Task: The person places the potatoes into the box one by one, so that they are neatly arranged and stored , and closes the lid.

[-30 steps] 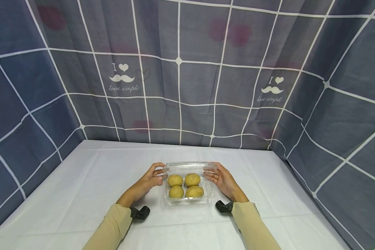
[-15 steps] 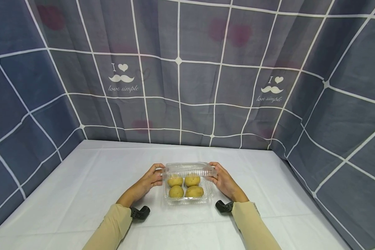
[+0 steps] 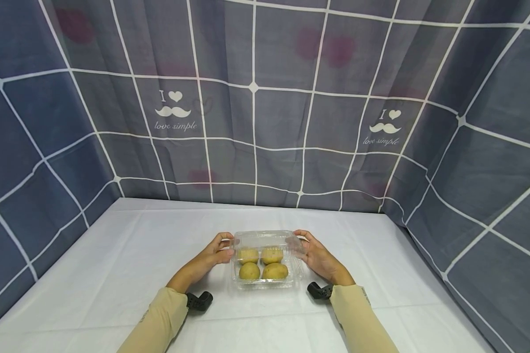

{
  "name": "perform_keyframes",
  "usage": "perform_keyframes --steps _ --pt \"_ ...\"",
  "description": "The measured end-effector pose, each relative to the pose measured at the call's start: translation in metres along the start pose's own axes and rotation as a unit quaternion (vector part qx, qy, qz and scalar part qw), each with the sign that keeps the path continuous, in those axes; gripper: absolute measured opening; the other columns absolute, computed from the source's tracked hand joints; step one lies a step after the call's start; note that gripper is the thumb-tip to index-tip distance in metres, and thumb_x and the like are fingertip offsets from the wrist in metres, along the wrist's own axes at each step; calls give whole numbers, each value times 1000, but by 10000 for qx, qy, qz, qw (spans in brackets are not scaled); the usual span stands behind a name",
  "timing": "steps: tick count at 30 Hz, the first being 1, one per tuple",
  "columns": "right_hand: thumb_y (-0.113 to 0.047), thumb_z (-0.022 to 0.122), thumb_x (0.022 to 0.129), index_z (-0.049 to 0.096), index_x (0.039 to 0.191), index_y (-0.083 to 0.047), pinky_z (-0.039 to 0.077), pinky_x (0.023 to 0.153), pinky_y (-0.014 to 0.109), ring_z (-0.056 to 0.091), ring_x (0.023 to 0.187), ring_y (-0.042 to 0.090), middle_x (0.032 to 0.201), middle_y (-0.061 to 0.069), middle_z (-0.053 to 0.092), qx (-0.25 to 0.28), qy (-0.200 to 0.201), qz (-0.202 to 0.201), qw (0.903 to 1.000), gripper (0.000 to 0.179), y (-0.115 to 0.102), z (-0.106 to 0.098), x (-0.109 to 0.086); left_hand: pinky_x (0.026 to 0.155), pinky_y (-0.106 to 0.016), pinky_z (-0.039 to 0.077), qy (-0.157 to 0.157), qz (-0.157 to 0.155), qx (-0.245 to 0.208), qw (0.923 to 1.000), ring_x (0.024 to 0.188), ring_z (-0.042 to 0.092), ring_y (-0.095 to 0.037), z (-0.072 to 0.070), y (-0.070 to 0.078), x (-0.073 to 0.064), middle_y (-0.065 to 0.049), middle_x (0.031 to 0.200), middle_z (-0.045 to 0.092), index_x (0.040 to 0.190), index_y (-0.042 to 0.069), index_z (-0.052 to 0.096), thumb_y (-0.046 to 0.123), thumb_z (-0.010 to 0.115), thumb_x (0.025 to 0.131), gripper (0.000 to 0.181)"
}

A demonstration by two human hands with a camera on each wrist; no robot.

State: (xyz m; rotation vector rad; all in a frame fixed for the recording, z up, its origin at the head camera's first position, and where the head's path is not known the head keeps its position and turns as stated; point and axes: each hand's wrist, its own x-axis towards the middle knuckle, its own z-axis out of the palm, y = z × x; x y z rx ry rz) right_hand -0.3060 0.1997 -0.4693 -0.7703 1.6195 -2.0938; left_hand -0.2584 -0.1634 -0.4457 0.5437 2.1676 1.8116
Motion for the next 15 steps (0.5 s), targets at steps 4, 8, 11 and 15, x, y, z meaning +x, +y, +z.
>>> perform_keyframes --steps 4,8,11,15 --pt "-17 47 113 43 153 -18 45 117 31 54 139 18 153 13 48 -123 -299 -44 9995 41 -4 -3 -1 120 -63 37 -32 -17 -25 10000 152 34 -56 0 -1 0 -39 164 27 151 -3 30 34 69 97 76" --pt "-6 43 108 33 164 -8 41 121 34 46 149 25 161 27 37 -426 -478 -33 9979 57 -8 -5 -2 119 -62 38 -178 111 -154 9997 151 35 -57 -2 -1 0 -39 165 26 155 -2 23 30 76 97 85" --pt "-10 53 106 27 167 0 40 119 32 42 148 27 164 34 29 -762 -456 150 9959 67 -14 -6 -3 119 -64 37 -264 171 -112 9994 151 33 -57 -4 -1 0 -38 167 26 163 -1 14 28 78 97 96" --pt "-22 67 103 21 168 4 42 114 30 39 142 26 165 36 24 -1150 -410 503 9912 85 -20 -6 -5 118 -66 39 -370 151 18 9992 151 31 -59 -6 -1 -1 -38 169 23 170 0 8 29 81 96 108"
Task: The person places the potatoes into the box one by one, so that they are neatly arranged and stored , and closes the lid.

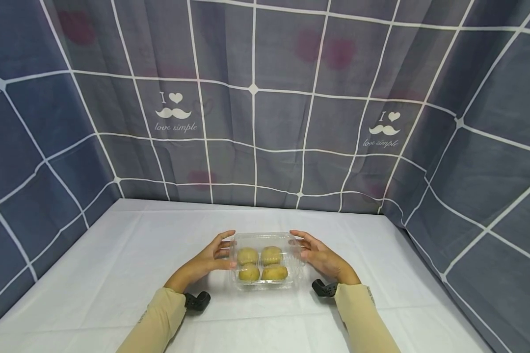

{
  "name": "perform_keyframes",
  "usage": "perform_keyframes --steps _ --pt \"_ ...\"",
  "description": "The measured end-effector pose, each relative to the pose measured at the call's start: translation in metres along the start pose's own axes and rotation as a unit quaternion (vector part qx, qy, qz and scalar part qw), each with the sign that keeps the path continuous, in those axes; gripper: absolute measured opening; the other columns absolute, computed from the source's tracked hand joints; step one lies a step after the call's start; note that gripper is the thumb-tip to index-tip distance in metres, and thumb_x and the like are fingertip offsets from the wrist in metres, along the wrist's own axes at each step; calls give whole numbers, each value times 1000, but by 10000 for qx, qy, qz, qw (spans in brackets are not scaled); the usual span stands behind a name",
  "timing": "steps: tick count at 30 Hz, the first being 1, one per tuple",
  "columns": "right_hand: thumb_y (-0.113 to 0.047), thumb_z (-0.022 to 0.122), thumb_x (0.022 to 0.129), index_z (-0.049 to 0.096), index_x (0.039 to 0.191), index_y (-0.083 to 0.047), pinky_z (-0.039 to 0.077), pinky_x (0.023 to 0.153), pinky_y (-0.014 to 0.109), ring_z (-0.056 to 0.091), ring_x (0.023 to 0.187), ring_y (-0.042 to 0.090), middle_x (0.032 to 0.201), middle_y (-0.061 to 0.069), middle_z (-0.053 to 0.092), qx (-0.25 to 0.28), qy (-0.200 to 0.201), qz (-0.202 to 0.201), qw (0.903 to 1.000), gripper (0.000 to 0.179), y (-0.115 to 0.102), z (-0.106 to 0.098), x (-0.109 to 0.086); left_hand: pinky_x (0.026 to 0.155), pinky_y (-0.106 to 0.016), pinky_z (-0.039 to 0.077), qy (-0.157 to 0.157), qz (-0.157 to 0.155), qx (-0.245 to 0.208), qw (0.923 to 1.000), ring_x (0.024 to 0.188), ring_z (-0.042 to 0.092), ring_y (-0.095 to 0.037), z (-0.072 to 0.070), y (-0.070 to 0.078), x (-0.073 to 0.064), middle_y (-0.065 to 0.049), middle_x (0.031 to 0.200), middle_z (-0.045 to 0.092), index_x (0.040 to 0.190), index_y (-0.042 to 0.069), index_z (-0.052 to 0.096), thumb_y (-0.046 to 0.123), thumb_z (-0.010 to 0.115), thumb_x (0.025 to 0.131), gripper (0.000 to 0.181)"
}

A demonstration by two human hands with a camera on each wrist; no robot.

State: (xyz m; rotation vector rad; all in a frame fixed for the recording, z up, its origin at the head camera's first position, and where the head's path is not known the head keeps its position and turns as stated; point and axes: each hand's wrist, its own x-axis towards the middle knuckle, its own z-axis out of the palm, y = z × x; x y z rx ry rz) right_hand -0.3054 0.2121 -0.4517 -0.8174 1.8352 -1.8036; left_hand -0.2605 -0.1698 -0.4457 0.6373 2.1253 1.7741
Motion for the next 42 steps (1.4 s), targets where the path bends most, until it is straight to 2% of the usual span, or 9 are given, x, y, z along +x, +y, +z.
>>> perform_keyframes --steps 5,8,16,21,24,30,33,38,42 --pt "-21 77 98 17 169 4 45 112 31 39 142 35 168 37 17 -193 -99 243 9995 96 0 -3 -1 111 -58 48 -157 -148 125 9997 145 43 -52 -2 -2 -1 -39 167 22 172 3 10 28 86 92 113" --pt "-22 83 94 16 170 2 46 108 33 41 139 36 164 37 21 -324 -152 382 9986 104 0 -5 -1 106 -52 52 -201 -165 176 9995 135 53 -43 -3 -3 -2 -40 164 23 172 4 11 25 87 90 114" --pt "-11 88 86 11 171 -3 56 84 27 55 103 17 135 21 41 -101 -391 535 9978 115 1 -6 -2 91 -38 54 -193 -221 119 9995 104 61 -23 -2 -2 -2 -38 159 25 172 8 14 15 91 85 117" --pt "-3 87 87 8 171 -7 56 81 24 58 90 11 124 13 47 275 -594 569 9962 115 1 -6 -3 88 -35 55 -262 -234 50 9994 95 63 -21 -3 -4 -1 -36 154 29 172 9 13 12 91 84 118" --pt "0 84 88 5 172 -10 56 78 25 59 89 12 118 12 52 336 -636 720 9948 115 0 -5 -3 85 -33 55 -402 -127 -25 9991 91 64 -19 -4 -6 -1 -29 139 41 172 7 10 10 90 85 118" --pt "-1 78 88 -1 173 -17 50 62 24 58 70 11 88 3 59 222 -746 999 9919 117 -2 -3 -4 68 -24 48 -804 83 -354 9961 73 55 -9 -7 -8 0 -4 88 59 171 2 -1 5 85 90 118" --pt "-3 78 89 -3 172 -18 47 60 24 55 64 10 80 0 60 84 -800 1046 9913 116 -3 -4 -4 62 -23 45 -944 -31 -335 9950 68 53 -8 -7 -7 -1 0 81 63 171 6 -5 8 83 92 119" --pt "-5 75 90 -5 173 -21 53 60 24 61 63 10 78 1 72 -201 -818 1219 9890 116 -6 -3 -5 57 -22 40 -956 -272 -275 9947 62 50 -7 -5 -5 -2 2 75 64 172 11 -7 13 84 94 120" --pt "-4 72 91 -10 173 -22 57 61 24 69 68 12 82 5 78 -150 -913 1263 9877 117 -9 -2 -5 56 -23 41 -853 -378 -179 9955 63 58 -10 -4 -3 -3 -3 76 70 173 15 -6 16 86 94 121"
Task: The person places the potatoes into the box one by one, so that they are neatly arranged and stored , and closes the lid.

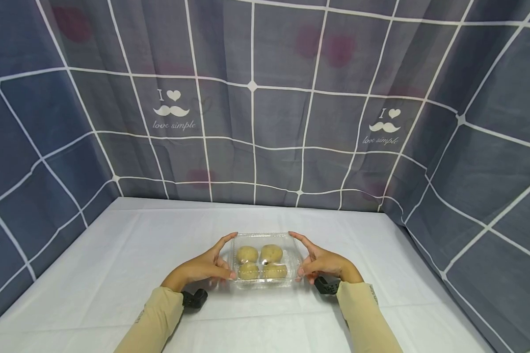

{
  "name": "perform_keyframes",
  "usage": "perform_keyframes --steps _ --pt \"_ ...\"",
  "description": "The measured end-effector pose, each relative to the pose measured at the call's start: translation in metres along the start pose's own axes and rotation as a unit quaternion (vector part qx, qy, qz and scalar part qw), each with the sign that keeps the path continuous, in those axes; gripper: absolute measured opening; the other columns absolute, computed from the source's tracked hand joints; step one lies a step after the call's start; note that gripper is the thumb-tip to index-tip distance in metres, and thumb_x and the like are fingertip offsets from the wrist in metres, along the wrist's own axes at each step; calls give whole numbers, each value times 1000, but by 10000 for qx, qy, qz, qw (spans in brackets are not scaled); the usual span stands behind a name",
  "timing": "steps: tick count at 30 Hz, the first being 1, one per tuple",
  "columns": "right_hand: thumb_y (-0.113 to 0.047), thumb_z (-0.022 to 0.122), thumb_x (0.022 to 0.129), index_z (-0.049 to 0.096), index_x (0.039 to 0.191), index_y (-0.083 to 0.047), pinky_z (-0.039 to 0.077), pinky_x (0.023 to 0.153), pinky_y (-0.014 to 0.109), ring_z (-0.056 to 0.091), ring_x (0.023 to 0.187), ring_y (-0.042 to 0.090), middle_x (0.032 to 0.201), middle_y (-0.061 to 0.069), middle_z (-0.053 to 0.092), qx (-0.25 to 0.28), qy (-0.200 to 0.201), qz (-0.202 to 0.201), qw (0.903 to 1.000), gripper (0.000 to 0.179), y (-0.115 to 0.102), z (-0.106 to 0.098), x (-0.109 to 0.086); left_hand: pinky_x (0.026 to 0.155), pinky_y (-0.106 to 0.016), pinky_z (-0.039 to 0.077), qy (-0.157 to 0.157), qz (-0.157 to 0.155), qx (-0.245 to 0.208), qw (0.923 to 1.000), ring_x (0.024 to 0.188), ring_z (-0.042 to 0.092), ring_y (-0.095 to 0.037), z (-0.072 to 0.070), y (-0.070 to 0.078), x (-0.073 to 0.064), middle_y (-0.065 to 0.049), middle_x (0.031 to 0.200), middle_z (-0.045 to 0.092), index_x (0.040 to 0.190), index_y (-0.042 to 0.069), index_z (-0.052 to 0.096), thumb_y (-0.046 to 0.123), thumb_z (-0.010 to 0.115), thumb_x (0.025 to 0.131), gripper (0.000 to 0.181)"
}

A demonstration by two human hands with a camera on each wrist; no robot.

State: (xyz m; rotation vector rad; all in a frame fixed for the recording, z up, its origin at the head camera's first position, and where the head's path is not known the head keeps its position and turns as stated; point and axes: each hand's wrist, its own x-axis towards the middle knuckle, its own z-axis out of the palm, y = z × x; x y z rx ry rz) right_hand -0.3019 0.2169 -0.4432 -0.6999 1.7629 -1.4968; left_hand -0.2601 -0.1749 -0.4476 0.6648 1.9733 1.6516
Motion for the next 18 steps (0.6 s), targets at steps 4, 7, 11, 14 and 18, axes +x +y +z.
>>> perform_keyframes --steps 4,7,11,14,18 --pt "-1 72 92 -12 173 -22 59 63 26 74 74 14 82 6 78 109 -26 26 9999 118 -2 1 0 56 -25 45 65 8 16 10000 65 66 -14 1 2 -1 -7 78 74 174 16 -6 15 85 94 121" --pt "-1 72 92 -12 173 -24 61 66 28 75 74 15 81 7 78 163 -9 51 9999 119 -3 2 0 56 -26 48 95 6 -5 10000 65 67 -14 1 1 -1 -9 79 75 174 16 -5 13 85 94 121" --pt "1 72 91 -12 173 -24 63 69 31 75 73 15 81 7 78 223 2 87 9997 120 -4 3 0 56 -26 49 104 -6 -17 9999 65 67 -14 1 1 0 -10 80 76 174 15 -6 12 85 93 121" --pt "2 72 91 -12 173 -24 62 69 32 76 74 15 80 6 77 212 11 99 9997 120 -5 3 0 58 -26 50 89 -21 -83 9999 65 66 -14 1 1 0 -9 80 76 174 16 -6 11 86 93 122" --pt "0 72 92 -13 173 -23 60 67 31 75 73 15 79 5 77 93 20 85 9999 120 -6 3 0 62 -26 51 19 24 -244 9997 67 64 -13 1 0 1 -5 78 74 173 14 -7 8 85 93 122"
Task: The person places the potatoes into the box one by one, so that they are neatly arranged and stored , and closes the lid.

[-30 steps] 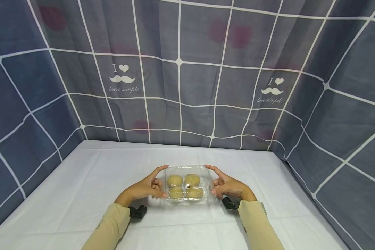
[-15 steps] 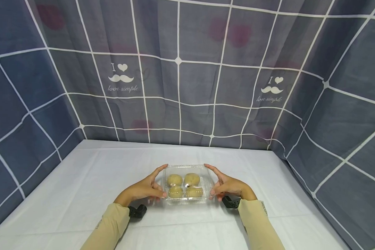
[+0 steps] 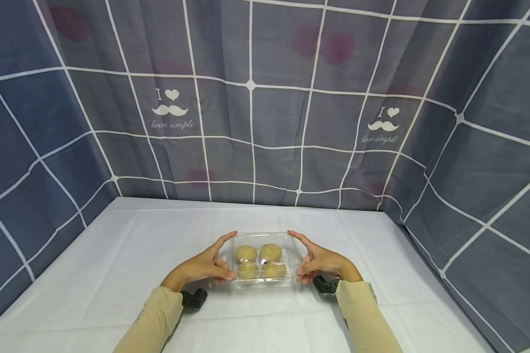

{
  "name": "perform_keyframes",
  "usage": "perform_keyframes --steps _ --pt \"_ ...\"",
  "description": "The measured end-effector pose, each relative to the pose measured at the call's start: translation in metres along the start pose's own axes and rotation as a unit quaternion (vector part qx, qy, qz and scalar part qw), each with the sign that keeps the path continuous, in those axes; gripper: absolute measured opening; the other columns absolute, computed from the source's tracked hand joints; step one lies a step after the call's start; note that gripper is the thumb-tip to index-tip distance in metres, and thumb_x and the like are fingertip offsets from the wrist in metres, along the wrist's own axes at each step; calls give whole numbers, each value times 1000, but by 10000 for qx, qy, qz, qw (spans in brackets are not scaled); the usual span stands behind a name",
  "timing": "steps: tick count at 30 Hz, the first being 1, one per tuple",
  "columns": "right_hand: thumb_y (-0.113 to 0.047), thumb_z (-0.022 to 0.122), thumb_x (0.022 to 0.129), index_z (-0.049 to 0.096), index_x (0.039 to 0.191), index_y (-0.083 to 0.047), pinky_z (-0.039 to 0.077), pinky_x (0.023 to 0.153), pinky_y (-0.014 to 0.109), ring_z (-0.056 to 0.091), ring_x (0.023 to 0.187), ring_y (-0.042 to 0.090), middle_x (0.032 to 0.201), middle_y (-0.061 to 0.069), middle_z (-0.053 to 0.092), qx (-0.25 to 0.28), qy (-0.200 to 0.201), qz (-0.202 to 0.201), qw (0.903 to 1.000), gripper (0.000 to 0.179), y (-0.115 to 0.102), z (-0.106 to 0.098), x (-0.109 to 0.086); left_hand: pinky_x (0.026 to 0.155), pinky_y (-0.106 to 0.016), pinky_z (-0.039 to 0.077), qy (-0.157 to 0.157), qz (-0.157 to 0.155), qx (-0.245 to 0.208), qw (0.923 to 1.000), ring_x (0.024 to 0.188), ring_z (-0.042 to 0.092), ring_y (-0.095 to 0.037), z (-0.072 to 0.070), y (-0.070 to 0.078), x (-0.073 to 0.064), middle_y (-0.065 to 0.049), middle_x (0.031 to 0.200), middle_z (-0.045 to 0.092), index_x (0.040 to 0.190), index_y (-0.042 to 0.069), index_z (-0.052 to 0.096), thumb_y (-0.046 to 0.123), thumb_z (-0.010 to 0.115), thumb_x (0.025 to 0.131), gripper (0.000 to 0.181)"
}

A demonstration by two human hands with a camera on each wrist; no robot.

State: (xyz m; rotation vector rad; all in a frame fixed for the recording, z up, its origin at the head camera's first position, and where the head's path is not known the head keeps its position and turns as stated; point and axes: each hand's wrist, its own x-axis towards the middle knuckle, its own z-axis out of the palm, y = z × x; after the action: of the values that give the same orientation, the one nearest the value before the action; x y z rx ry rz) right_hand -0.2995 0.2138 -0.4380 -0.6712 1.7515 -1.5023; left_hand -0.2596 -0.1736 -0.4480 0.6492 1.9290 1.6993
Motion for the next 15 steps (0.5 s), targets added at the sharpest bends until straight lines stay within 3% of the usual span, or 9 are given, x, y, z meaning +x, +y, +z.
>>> perform_keyframes --steps 6,15 --pt "1 73 91 -14 173 -20 63 70 32 75 74 15 79 6 76 -30 5 -33 10000 121 -5 1 0 65 -26 52 -86 108 -63 9999 68 61 -11 -1 2 1 0 75 71 172 11 -8 3 83 92 122" --pt "0 73 89 -13 173 -17 63 74 33 73 76 15 80 3 74 -180 93 11 9998 121 -5 2 0 67 -27 52 -114 66 73 9999 69 61 -11 -1 1 1 1 77 71 172 10 -9 8 83 94 121"
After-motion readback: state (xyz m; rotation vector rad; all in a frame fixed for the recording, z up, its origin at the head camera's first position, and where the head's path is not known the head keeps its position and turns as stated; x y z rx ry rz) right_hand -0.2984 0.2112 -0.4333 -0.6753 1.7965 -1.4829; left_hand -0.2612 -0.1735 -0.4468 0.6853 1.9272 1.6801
